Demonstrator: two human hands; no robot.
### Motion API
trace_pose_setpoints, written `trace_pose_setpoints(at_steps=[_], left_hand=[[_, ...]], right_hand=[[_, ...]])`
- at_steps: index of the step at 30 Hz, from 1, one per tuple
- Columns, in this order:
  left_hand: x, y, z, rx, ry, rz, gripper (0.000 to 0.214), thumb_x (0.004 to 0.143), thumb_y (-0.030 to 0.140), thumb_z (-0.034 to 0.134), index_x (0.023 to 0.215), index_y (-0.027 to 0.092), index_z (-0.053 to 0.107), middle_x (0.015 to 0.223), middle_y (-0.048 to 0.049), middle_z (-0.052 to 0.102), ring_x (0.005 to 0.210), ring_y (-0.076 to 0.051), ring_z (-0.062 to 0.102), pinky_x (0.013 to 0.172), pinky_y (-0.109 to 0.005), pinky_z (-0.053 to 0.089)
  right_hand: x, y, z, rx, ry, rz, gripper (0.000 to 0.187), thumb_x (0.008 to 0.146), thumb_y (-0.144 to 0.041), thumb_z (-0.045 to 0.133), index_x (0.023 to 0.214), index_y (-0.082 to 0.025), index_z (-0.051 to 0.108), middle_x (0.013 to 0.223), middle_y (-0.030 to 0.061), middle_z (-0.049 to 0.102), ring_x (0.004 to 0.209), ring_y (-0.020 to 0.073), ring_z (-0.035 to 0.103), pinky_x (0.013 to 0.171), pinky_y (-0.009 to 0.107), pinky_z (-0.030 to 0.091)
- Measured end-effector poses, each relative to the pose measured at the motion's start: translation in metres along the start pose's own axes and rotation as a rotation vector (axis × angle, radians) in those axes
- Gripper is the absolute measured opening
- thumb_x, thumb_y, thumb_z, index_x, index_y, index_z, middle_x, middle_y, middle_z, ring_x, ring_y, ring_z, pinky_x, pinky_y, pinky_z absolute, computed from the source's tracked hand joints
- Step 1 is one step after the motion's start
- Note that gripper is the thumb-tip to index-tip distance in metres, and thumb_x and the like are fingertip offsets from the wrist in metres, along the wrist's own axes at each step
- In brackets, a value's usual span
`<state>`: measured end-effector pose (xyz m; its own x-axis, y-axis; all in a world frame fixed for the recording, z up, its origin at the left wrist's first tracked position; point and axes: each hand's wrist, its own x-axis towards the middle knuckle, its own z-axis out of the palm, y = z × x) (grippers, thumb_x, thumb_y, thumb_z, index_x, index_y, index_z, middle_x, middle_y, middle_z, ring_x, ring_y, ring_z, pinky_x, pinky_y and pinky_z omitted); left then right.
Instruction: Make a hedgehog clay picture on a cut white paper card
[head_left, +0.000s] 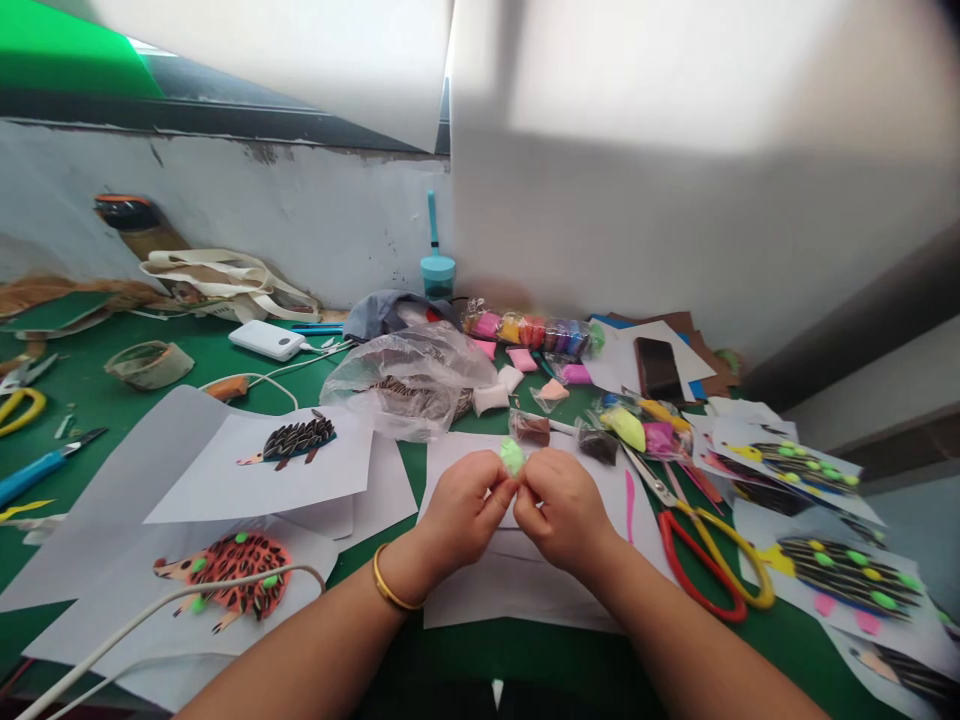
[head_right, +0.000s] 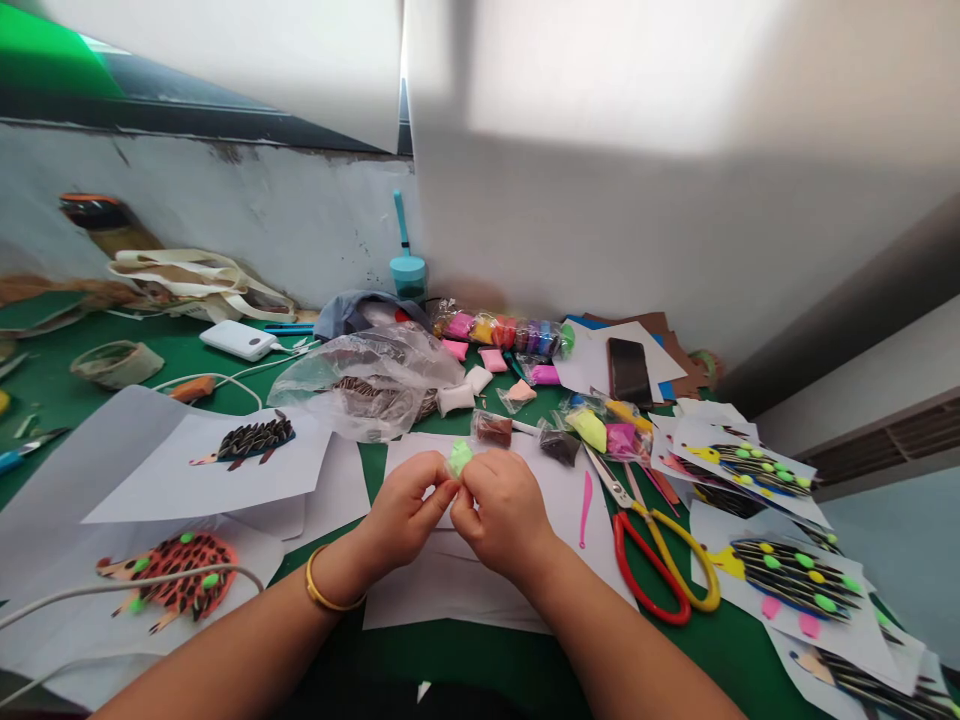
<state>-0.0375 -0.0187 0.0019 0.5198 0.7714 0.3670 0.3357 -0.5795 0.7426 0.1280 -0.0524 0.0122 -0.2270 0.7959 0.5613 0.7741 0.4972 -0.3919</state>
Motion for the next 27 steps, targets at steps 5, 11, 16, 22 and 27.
trace_pose_setpoints(at_steps=[5, 11, 16, 22, 27], left_hand=[[0.0, 0.003, 0.0, -0.024, 0.011, -0.004, 0.026, 0.096, 0.033, 0.047, 0.074, 0.02, 0.049, 0.074, -0.001, 0.052, 0.071, -0.016, 0.045, 0.068, -0.03, 0.034], [0.002, 0.007, -0.003, -0.379, 0.03, -0.081, 0.028, 0.098, 0.035, 0.044, 0.074, 0.02, 0.049, 0.075, 0.0001, 0.049, 0.072, -0.015, 0.046, 0.069, -0.028, 0.038], [0.004, 0.009, -0.01, -0.408, -0.02, -0.084, 0.031, 0.098, 0.035, 0.043, 0.073, 0.019, 0.051, 0.075, -0.0001, 0.049, 0.074, -0.015, 0.047, 0.071, -0.028, 0.039], [0.002, 0.007, -0.007, -0.292, -0.035, -0.102, 0.031, 0.098, 0.031, 0.042, 0.072, 0.019, 0.052, 0.073, 0.0001, 0.052, 0.072, -0.014, 0.048, 0.07, -0.027, 0.038], [-0.001, 0.003, -0.004, -0.154, 0.004, -0.091, 0.03, 0.093, 0.04, 0.055, 0.072, 0.019, 0.048, 0.073, 0.0012, 0.05, 0.07, -0.014, 0.044, 0.065, -0.028, 0.034]], right_hand=[[0.0, -0.006, 0.001, 0.024, 0.024, 0.059, 0.02, 0.079, -0.014, 0.047, 0.063, -0.024, 0.04, 0.06, 0.0007, 0.047, 0.06, 0.0179, 0.043, 0.058, 0.033, 0.03], [0.001, -0.006, -0.003, 0.421, -0.1, 0.203, 0.021, 0.091, -0.023, 0.046, 0.07, -0.022, 0.048, 0.067, -0.0012, 0.053, 0.063, 0.0149, 0.049, 0.06, 0.028, 0.038], [0.002, -0.001, -0.006, 0.535, -0.199, 0.189, 0.023, 0.091, -0.035, 0.057, 0.075, -0.022, 0.049, 0.071, -0.0026, 0.053, 0.066, 0.0138, 0.048, 0.062, 0.027, 0.039], [0.001, 0.001, -0.002, 0.516, -0.254, 0.179, 0.025, 0.097, -0.026, 0.044, 0.074, -0.021, 0.051, 0.072, -0.0007, 0.054, 0.069, 0.0146, 0.05, 0.065, 0.028, 0.039], [0.0, 0.001, 0.001, 0.434, -0.2, 0.147, 0.023, 0.095, -0.028, 0.046, 0.074, -0.021, 0.052, 0.073, 0.0001, 0.055, 0.069, 0.0154, 0.05, 0.065, 0.028, 0.038]])
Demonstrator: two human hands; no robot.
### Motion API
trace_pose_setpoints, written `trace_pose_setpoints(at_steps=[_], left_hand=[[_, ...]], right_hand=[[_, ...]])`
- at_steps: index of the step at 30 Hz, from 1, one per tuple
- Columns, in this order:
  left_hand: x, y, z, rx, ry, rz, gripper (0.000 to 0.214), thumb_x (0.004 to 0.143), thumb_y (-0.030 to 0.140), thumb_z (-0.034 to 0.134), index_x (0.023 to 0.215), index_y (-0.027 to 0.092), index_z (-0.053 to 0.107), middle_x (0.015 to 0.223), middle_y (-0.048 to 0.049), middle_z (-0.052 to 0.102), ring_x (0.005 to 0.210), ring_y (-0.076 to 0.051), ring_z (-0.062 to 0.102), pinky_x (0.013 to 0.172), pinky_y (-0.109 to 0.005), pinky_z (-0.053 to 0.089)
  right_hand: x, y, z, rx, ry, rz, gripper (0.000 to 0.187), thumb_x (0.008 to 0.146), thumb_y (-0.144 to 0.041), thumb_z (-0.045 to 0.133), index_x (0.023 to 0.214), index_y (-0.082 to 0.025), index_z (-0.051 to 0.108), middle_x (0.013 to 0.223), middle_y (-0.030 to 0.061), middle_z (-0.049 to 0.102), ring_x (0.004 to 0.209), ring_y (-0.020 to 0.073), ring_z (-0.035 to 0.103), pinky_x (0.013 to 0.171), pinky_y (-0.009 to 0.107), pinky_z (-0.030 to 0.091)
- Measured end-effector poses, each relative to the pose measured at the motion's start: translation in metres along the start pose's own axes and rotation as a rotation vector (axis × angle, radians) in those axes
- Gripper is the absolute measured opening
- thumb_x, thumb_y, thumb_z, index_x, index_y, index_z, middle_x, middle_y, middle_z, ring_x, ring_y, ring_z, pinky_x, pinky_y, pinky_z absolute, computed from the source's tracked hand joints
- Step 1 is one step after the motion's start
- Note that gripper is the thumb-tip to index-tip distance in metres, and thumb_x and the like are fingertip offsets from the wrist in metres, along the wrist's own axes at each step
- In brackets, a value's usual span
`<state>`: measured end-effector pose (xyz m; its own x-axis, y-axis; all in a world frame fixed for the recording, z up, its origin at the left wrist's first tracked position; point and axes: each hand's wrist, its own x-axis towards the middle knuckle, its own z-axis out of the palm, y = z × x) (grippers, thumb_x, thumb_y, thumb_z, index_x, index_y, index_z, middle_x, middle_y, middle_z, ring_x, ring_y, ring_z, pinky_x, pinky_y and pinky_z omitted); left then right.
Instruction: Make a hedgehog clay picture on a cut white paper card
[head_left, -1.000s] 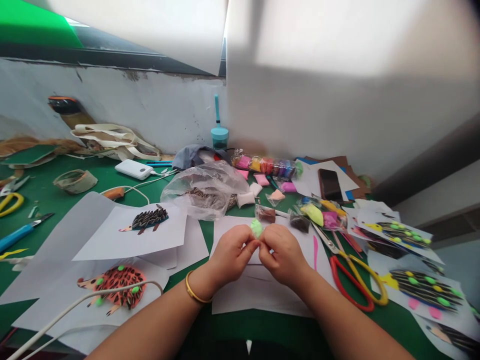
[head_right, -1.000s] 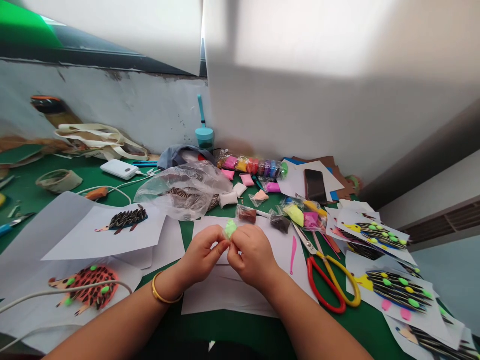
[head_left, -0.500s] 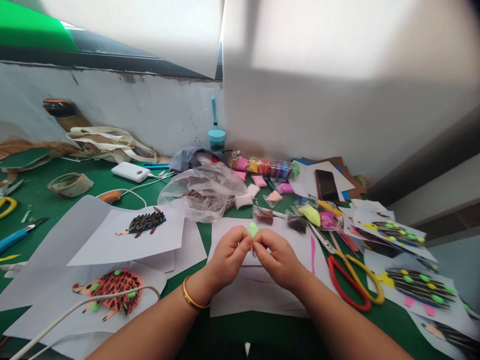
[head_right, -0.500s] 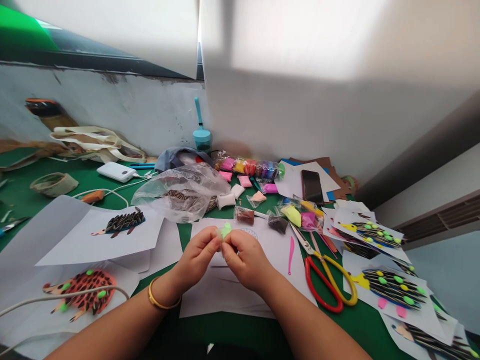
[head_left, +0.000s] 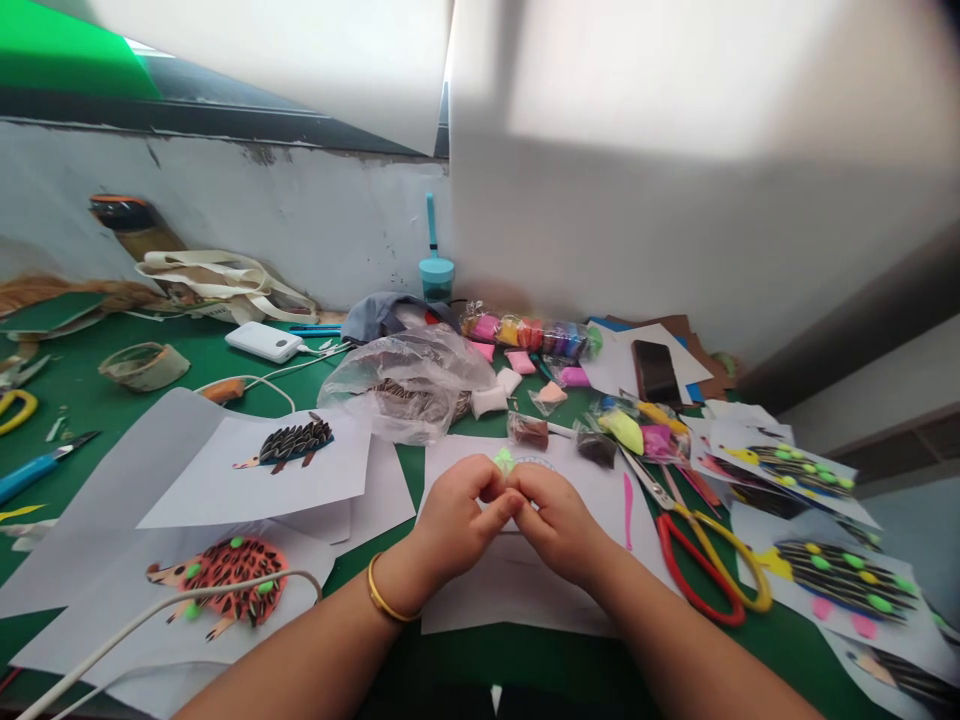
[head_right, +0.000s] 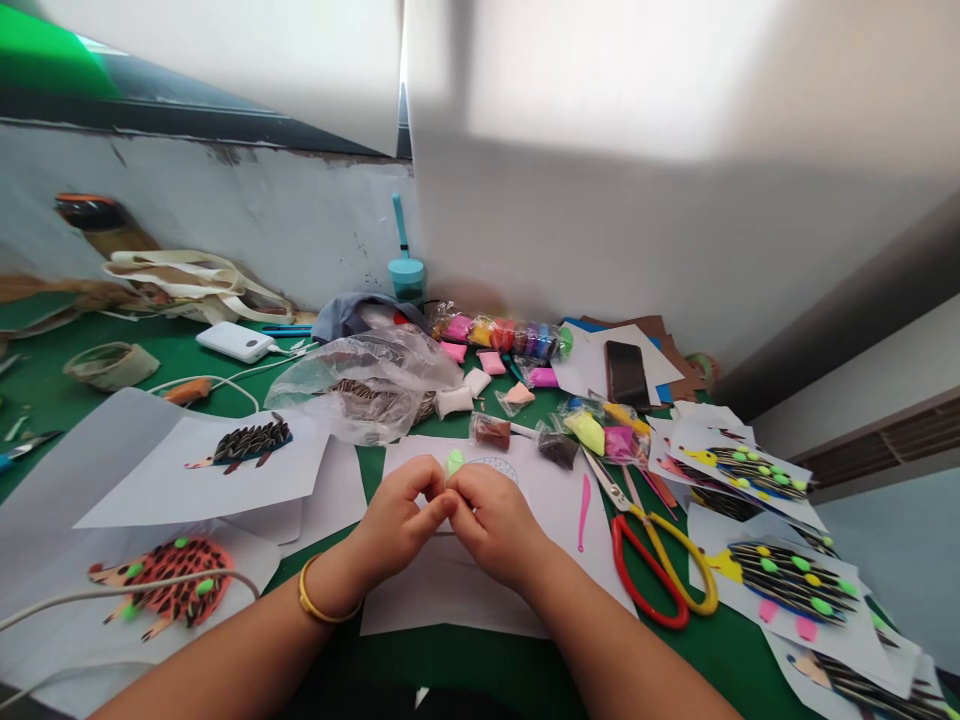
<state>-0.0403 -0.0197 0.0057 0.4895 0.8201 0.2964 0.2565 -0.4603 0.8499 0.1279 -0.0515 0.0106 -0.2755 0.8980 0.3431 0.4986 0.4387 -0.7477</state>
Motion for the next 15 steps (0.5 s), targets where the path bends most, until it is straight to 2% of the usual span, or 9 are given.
trace_pose_setpoints(at_steps=[6, 12, 15], left_hand=[[0.001, -0.003, 0.003, -0.096, -0.05, 0.048, 0.029, 0.099, 0.036, 0.044, 0.075, 0.019, 0.048, 0.074, 0.001, 0.048, 0.071, -0.014, 0.045, 0.067, -0.027, 0.037], [-0.004, 0.001, 0.011, 0.19, 0.094, 0.144, 0.026, 0.099, 0.027, 0.039, 0.074, 0.02, 0.044, 0.073, -0.0005, 0.047, 0.069, -0.016, 0.042, 0.066, -0.031, 0.033], [-0.003, 0.002, 0.01, 0.298, 0.149, 0.188, 0.025, 0.098, 0.024, 0.039, 0.073, 0.021, 0.041, 0.071, -0.0006, 0.045, 0.069, -0.016, 0.041, 0.065, -0.032, 0.032]], right_hand=[[0.0, -0.003, 0.001, -0.096, 0.121, -0.025, 0.023, 0.087, -0.018, 0.048, 0.065, -0.021, 0.045, 0.063, -0.0017, 0.048, 0.062, 0.0141, 0.045, 0.061, 0.028, 0.033], [0.0, -0.006, 0.004, -0.262, 0.206, -0.059, 0.025, 0.083, -0.016, 0.046, 0.06, -0.022, 0.038, 0.059, -0.0019, 0.042, 0.059, 0.0145, 0.041, 0.058, 0.03, 0.028], [0.002, -0.002, -0.001, -0.211, 0.234, 0.025, 0.026, 0.086, -0.018, 0.045, 0.061, -0.022, 0.038, 0.059, -0.0023, 0.042, 0.058, 0.0137, 0.042, 0.056, 0.028, 0.029]])
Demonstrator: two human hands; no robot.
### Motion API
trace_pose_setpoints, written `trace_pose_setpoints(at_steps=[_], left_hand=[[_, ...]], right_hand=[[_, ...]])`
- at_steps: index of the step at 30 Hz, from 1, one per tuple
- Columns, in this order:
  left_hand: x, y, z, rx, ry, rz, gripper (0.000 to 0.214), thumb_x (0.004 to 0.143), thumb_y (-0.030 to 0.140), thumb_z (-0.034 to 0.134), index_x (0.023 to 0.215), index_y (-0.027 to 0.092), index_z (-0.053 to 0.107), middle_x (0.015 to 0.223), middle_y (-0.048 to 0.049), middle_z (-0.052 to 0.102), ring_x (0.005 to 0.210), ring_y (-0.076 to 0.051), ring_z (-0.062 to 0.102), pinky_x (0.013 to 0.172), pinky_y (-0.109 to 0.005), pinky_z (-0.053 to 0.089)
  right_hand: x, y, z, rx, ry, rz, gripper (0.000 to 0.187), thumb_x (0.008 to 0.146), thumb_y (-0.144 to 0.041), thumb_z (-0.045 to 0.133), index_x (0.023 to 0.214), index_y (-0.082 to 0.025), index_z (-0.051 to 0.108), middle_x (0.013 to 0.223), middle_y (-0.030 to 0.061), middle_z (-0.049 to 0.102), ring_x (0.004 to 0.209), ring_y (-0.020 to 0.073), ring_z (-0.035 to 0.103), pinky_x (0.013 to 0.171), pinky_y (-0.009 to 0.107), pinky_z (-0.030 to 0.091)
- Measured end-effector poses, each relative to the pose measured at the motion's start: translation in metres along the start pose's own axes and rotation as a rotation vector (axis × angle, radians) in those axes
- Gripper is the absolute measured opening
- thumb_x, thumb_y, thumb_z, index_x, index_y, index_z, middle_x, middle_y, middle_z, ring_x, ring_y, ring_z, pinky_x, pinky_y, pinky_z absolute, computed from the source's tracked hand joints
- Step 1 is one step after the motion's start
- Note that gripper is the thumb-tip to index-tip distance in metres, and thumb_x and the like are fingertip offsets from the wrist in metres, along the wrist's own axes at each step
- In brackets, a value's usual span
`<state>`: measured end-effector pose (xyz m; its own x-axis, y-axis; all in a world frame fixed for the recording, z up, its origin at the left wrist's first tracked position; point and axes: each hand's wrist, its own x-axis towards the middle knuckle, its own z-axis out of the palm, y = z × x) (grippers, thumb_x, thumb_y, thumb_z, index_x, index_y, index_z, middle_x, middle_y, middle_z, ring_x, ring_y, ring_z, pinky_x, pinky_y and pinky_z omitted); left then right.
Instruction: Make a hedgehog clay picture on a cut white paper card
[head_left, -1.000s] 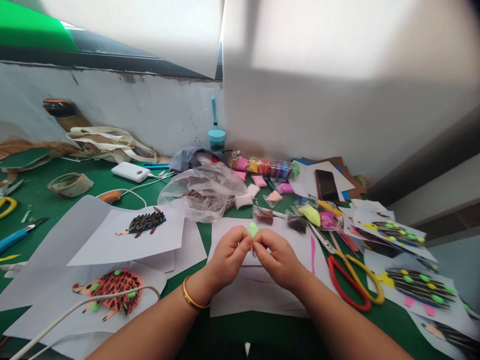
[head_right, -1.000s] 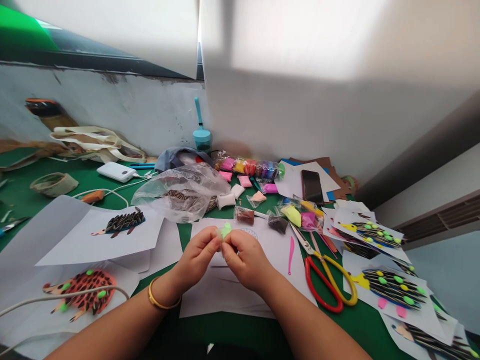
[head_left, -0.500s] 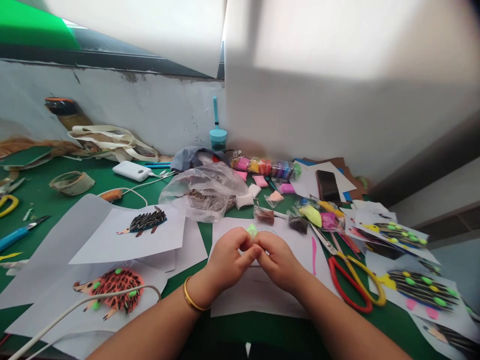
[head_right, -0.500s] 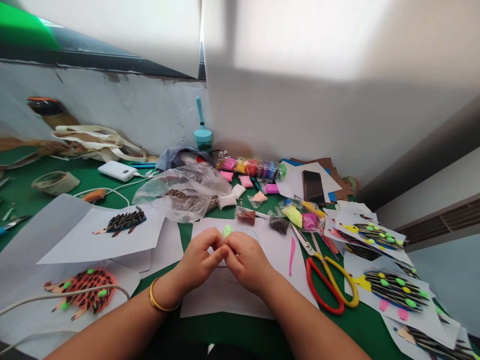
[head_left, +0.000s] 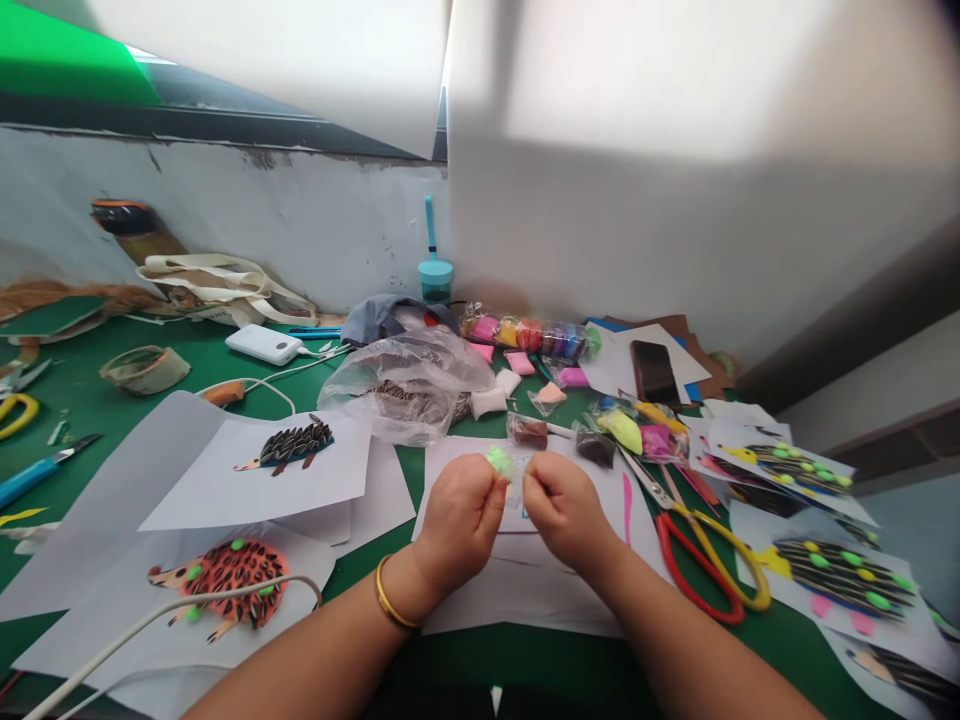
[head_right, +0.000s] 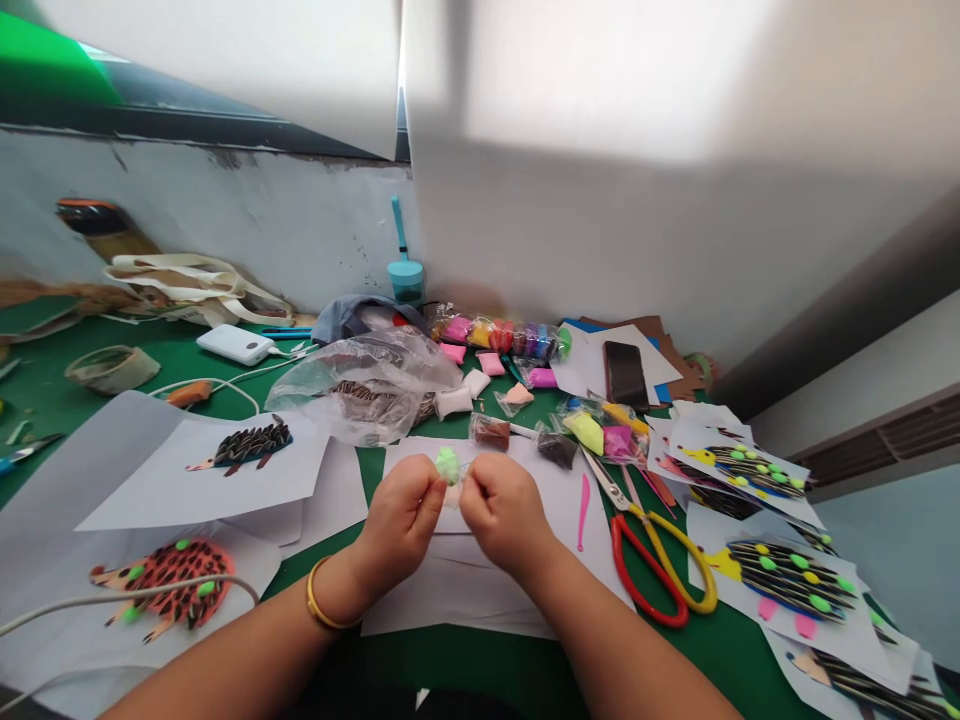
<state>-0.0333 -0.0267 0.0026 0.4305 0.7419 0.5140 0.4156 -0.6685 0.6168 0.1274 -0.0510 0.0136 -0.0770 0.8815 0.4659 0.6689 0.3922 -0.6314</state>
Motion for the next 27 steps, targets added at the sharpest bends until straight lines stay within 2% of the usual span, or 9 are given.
trace_pose_setpoints(at_steps=[3, 7, 10, 13, 14, 16, 19, 23, 27], left_hand=[[0.003, -0.001, -0.003, 0.024, -0.012, -0.001, 0.026, 0.095, 0.023, 0.042, 0.07, 0.021, 0.04, 0.068, 0.0003, 0.044, 0.067, -0.016, 0.041, 0.063, -0.032, 0.032], [0.005, -0.006, -0.005, -0.092, -0.013, -0.12, 0.023, 0.09, 0.021, 0.051, 0.068, 0.02, 0.044, 0.069, 0.0008, 0.05, 0.068, -0.014, 0.046, 0.066, -0.03, 0.036], [0.006, -0.01, -0.003, -0.288, 0.012, -0.271, 0.017, 0.087, 0.022, 0.057, 0.071, 0.02, 0.049, 0.072, 0.0017, 0.054, 0.069, -0.013, 0.05, 0.067, -0.027, 0.04], [0.008, -0.013, -0.002, -0.525, 0.055, -0.402, 0.018, 0.085, 0.026, 0.061, 0.076, 0.021, 0.047, 0.072, 0.0031, 0.052, 0.066, -0.012, 0.051, 0.063, -0.025, 0.043], [0.009, -0.013, -0.002, -0.592, 0.063, -0.417, 0.02, 0.084, 0.028, 0.063, 0.076, 0.021, 0.046, 0.072, 0.0032, 0.052, 0.066, -0.012, 0.051, 0.063, -0.025, 0.044], [0.01, -0.015, -0.003, -0.66, 0.072, -0.408, 0.021, 0.083, 0.03, 0.065, 0.075, 0.021, 0.048, 0.072, 0.0027, 0.053, 0.067, -0.012, 0.053, 0.064, -0.026, 0.044], [0.011, -0.018, -0.003, -0.605, 0.098, -0.363, 0.014, 0.082, 0.028, 0.066, 0.075, 0.019, 0.057, 0.073, 0.0005, 0.058, 0.069, -0.013, 0.055, 0.066, -0.027, 0.046], [0.01, -0.022, -0.006, -0.459, 0.083, -0.298, 0.007, 0.081, 0.025, 0.068, 0.086, 0.022, 0.072, 0.085, -0.0034, 0.069, 0.081, -0.017, 0.062, 0.076, -0.03, 0.049], [0.012, -0.022, -0.009, -0.395, -0.001, -0.242, 0.008, 0.082, 0.027, 0.07, 0.085, 0.024, 0.077, 0.083, -0.0034, 0.068, 0.083, -0.018, 0.062, 0.078, -0.031, 0.049]], right_hand=[[0.002, 0.005, -0.003, 0.064, -0.024, 0.078, 0.027, 0.086, -0.02, 0.047, 0.06, -0.021, 0.04, 0.058, -0.003, 0.044, 0.057, 0.0128, 0.044, 0.054, 0.027, 0.031], [0.001, 0.008, -0.006, 0.142, -0.062, 0.046, 0.025, 0.088, -0.021, 0.051, 0.064, -0.021, 0.044, 0.061, -0.0031, 0.048, 0.06, 0.0133, 0.047, 0.057, 0.027, 0.036], [0.002, 0.012, -0.009, 0.186, -0.042, -0.041, 0.01, 0.087, -0.031, 0.062, 0.089, -0.022, 0.058, 0.087, 0.0026, 0.061, 0.084, 0.0192, 0.059, 0.075, 0.031, 0.048], [0.003, 0.018, -0.01, 0.134, -0.077, -0.127, 0.06, 0.076, -0.045, 0.077, 0.127, -0.024, 0.053, 0.129, 0.0115, 0.057, 0.122, 0.0298, 0.051, 0.101, 0.043, 0.044], [0.003, 0.021, -0.01, 0.119, -0.107, -0.133, 0.065, 0.076, -0.046, 0.078, 0.131, -0.025, 0.052, 0.134, 0.0115, 0.055, 0.125, 0.0303, 0.05, 0.103, 0.044, 0.043], [0.003, 0.024, -0.009, 0.12, -0.143, -0.117, 0.052, 0.083, -0.042, 0.072, 0.129, -0.027, 0.055, 0.126, 0.0093, 0.063, 0.117, 0.0271, 0.058, 0.098, 0.042, 0.047], [0.003, 0.027, -0.006, 0.152, -0.105, -0.099, 0.026, 0.09, -0.035, 0.064, 0.115, -0.025, 0.063, 0.106, 0.0064, 0.07, 0.098, 0.0228, 0.065, 0.086, 0.037, 0.051], [0.002, 0.028, -0.004, 0.134, -0.05, -0.093, 0.019, 0.091, -0.033, 0.063, 0.107, -0.023, 0.066, 0.1, 0.0067, 0.072, 0.094, 0.0227, 0.065, 0.082, 0.036, 0.051], [0.001, 0.027, -0.004, 0.1, -0.042, -0.048, 0.018, 0.091, -0.033, 0.062, 0.105, -0.022, 0.066, 0.099, 0.007, 0.072, 0.092, 0.0227, 0.065, 0.081, 0.036, 0.051]])
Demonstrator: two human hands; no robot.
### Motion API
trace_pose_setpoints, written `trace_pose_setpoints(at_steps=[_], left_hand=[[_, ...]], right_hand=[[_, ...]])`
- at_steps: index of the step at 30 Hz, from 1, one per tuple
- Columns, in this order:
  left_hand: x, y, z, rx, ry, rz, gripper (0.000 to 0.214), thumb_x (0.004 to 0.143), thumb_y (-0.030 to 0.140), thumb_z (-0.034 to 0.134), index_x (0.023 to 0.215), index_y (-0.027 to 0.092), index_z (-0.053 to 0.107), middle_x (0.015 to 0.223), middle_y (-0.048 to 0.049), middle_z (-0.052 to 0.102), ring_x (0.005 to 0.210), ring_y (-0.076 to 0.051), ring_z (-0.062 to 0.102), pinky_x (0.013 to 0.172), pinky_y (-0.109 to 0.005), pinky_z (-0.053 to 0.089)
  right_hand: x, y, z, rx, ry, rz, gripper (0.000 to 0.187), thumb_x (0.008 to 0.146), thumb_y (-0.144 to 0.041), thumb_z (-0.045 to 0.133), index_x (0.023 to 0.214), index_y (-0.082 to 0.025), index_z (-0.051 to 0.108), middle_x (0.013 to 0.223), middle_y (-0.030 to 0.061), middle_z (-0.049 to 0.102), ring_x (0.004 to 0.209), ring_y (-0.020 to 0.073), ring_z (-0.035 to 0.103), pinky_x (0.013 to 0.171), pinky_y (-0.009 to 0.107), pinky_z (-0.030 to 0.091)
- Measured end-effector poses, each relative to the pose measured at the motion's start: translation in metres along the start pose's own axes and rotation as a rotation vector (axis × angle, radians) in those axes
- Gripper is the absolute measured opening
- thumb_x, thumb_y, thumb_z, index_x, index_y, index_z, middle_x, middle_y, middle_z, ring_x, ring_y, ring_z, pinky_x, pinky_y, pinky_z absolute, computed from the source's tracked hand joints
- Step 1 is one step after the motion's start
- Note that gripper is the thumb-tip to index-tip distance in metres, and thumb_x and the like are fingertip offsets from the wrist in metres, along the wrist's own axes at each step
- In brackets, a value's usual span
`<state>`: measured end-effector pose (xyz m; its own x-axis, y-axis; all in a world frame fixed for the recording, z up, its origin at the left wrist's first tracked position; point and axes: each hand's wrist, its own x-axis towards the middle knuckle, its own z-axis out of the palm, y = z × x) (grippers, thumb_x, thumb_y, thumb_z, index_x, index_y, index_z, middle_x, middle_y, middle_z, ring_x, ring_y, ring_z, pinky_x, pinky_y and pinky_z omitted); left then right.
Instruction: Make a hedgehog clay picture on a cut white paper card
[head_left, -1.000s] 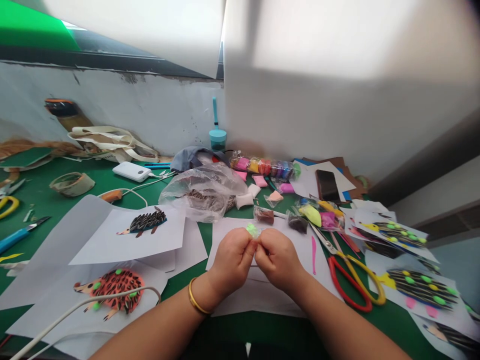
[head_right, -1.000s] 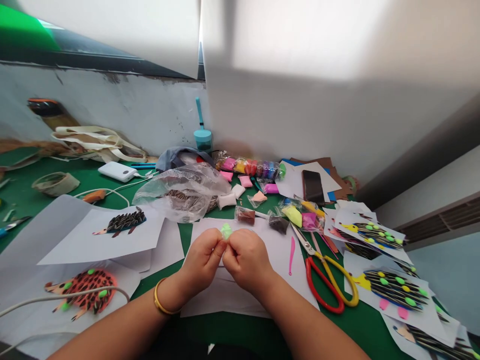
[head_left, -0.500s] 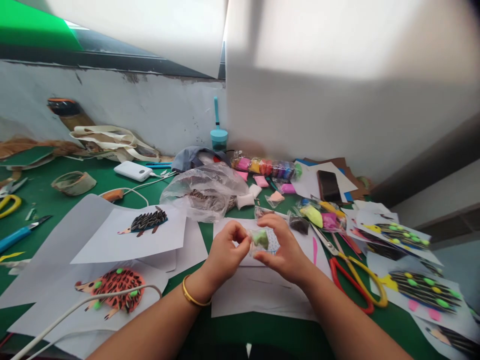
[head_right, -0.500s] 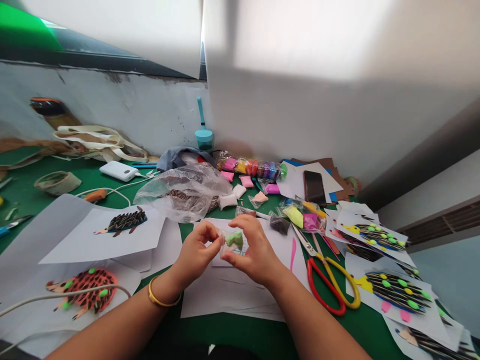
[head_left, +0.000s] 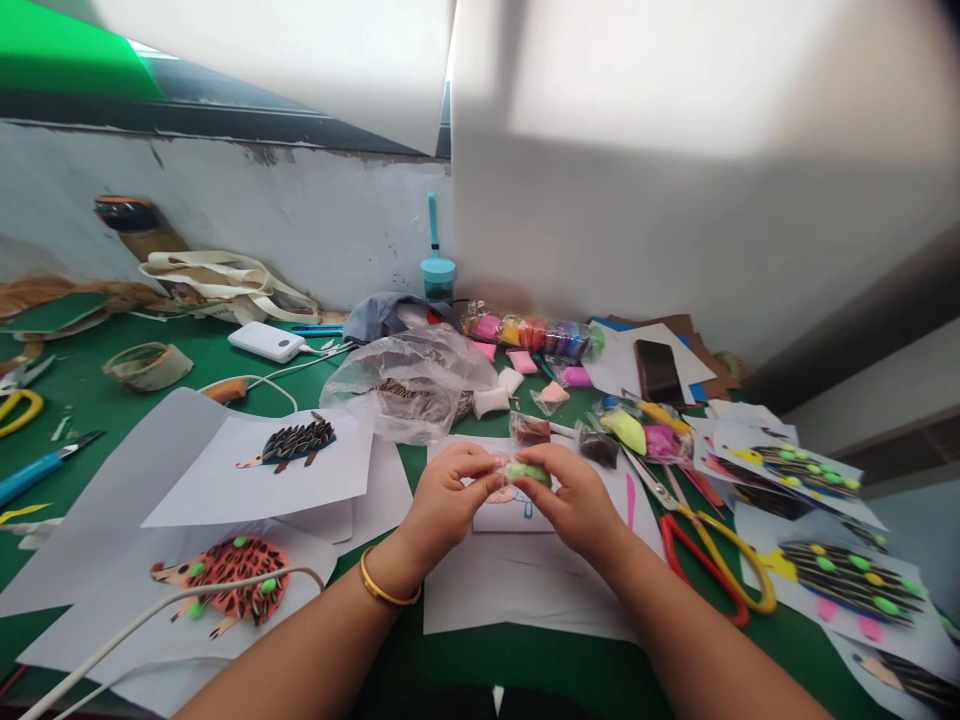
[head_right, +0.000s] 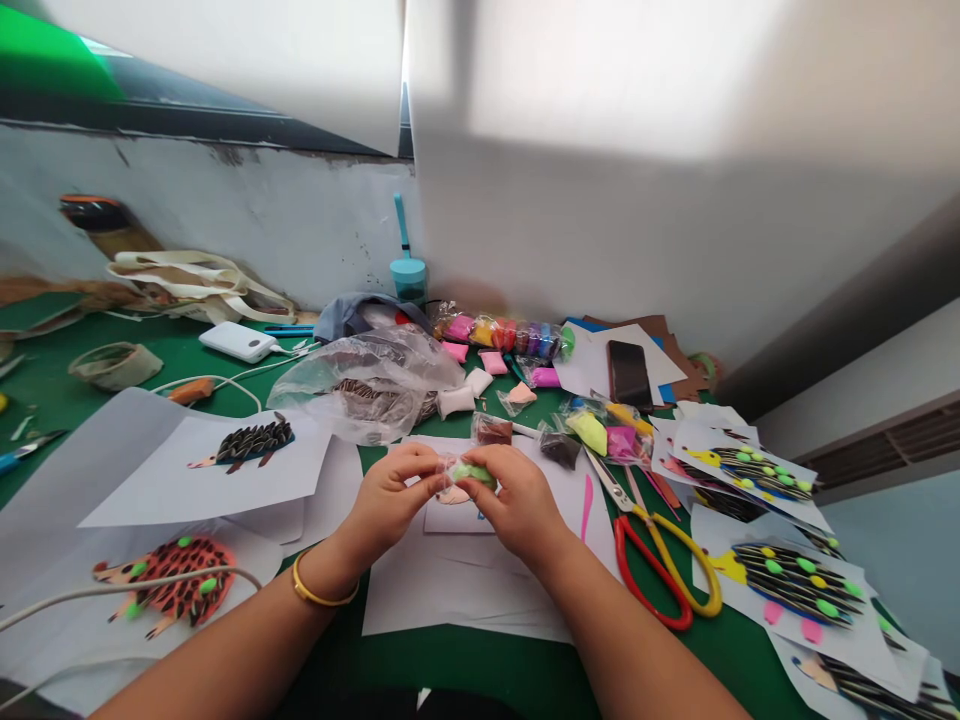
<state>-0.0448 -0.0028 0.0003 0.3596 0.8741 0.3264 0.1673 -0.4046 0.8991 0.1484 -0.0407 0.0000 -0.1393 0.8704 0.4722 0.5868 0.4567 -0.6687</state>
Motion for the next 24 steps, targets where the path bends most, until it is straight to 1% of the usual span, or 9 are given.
trace_pose_setpoints(at_steps=[2, 5, 9, 12, 15, 18, 20, 22, 24], left_hand=[[0.0007, 0.0013, -0.0006, 0.009, -0.011, -0.001, 0.009, 0.081, 0.03, 0.071, 0.086, 0.025, 0.078, 0.082, -0.0033, 0.067, 0.083, -0.018, 0.062, 0.079, -0.031, 0.05], [0.0013, 0.0027, 0.0001, -0.041, -0.004, -0.027, 0.011, 0.079, 0.032, 0.073, 0.085, 0.025, 0.078, 0.085, -0.0039, 0.067, 0.084, -0.018, 0.062, 0.08, -0.032, 0.051], [0.0016, 0.003, 0.0011, -0.114, -0.022, -0.065, 0.01, 0.079, 0.032, 0.072, 0.082, 0.024, 0.078, 0.085, -0.0048, 0.07, 0.082, -0.019, 0.064, 0.078, -0.032, 0.053], [0.0023, 0.0036, 0.0005, -0.104, -0.018, -0.061, 0.009, 0.08, 0.03, 0.071, 0.082, 0.023, 0.077, 0.085, -0.0052, 0.071, 0.083, -0.019, 0.065, 0.078, -0.033, 0.053], [0.0027, 0.006, -0.0005, -0.074, -0.008, -0.056, 0.011, 0.083, 0.029, 0.068, 0.085, 0.022, 0.075, 0.089, -0.0056, 0.072, 0.087, -0.02, 0.066, 0.082, -0.034, 0.053], [0.0017, 0.0077, -0.0003, -0.059, 0.005, -0.054, 0.018, 0.089, 0.032, 0.06, 0.09, 0.021, 0.074, 0.095, -0.0067, 0.072, 0.093, -0.021, 0.065, 0.086, -0.036, 0.052], [0.0009, 0.0064, 0.0008, -0.073, 0.018, -0.06, 0.019, 0.087, 0.034, 0.063, 0.095, 0.02, 0.073, 0.098, -0.0073, 0.07, 0.089, -0.02, 0.065, 0.082, -0.034, 0.053], [0.0005, 0.0034, 0.0022, -0.097, 0.039, -0.071, 0.021, 0.081, 0.034, 0.071, 0.096, 0.019, 0.072, 0.097, -0.007, 0.068, 0.08, -0.017, 0.064, 0.074, -0.031, 0.054], [0.0003, 0.0008, 0.0035, -0.108, 0.062, -0.085, 0.022, 0.078, 0.031, 0.073, 0.096, 0.019, 0.07, 0.095, -0.0058, 0.067, 0.075, -0.015, 0.062, 0.071, -0.03, 0.054]], right_hand=[[-0.0005, -0.0021, -0.0003, -0.011, -0.009, 0.029, 0.017, 0.091, -0.033, 0.062, 0.103, -0.021, 0.065, 0.096, 0.0068, 0.072, 0.089, 0.0225, 0.065, 0.079, 0.035, 0.051], [-0.0009, -0.0055, -0.0004, -0.006, -0.029, 0.058, 0.016, 0.091, -0.033, 0.061, 0.101, -0.021, 0.065, 0.093, 0.0062, 0.072, 0.085, 0.0218, 0.065, 0.076, 0.034, 0.051], [-0.0007, -0.0064, 0.0005, 0.007, -0.022, 0.05, 0.016, 0.091, -0.033, 0.06, 0.101, -0.022, 0.066, 0.092, 0.0055, 0.072, 0.084, 0.0211, 0.066, 0.075, 0.033, 0.051], [-0.0003, -0.0051, 0.0009, -0.003, -0.023, 0.041, 0.015, 0.091, -0.034, 0.06, 0.1, -0.022, 0.065, 0.093, 0.0051, 0.071, 0.085, 0.0212, 0.066, 0.076, 0.032, 0.051], [0.0001, -0.0043, 0.0008, -0.019, -0.022, 0.045, 0.016, 0.091, -0.034, 0.061, 0.101, -0.022, 0.064, 0.095, 0.0055, 0.071, 0.088, 0.0217, 0.065, 0.078, 0.033, 0.05], [0.0006, -0.0046, 0.0009, -0.047, 0.004, 0.05, 0.017, 0.09, -0.034, 0.062, 0.102, -0.021, 0.062, 0.096, 0.0063, 0.069, 0.089, 0.0222, 0.063, 0.078, 0.034, 0.05], [0.0008, -0.0051, 0.001, -0.08, 0.023, 0.057, 0.016, 0.09, -0.033, 0.063, 0.1, -0.021, 0.061, 0.093, 0.0063, 0.068, 0.088, 0.0223, 0.062, 0.078, 0.034, 0.049], [0.0007, -0.0057, 0.0008, -0.102, 0.021, 0.069, 0.016, 0.088, -0.032, 0.064, 0.097, -0.021, 0.06, 0.092, 0.006, 0.067, 0.087, 0.0223, 0.061, 0.077, 0.035, 0.049], [0.0004, -0.0063, 0.0001, -0.09, -0.004, 0.084, 0.023, 0.084, -0.033, 0.068, 0.101, -0.022, 0.059, 0.097, 0.0064, 0.066, 0.091, 0.0232, 0.062, 0.08, 0.036, 0.049]])
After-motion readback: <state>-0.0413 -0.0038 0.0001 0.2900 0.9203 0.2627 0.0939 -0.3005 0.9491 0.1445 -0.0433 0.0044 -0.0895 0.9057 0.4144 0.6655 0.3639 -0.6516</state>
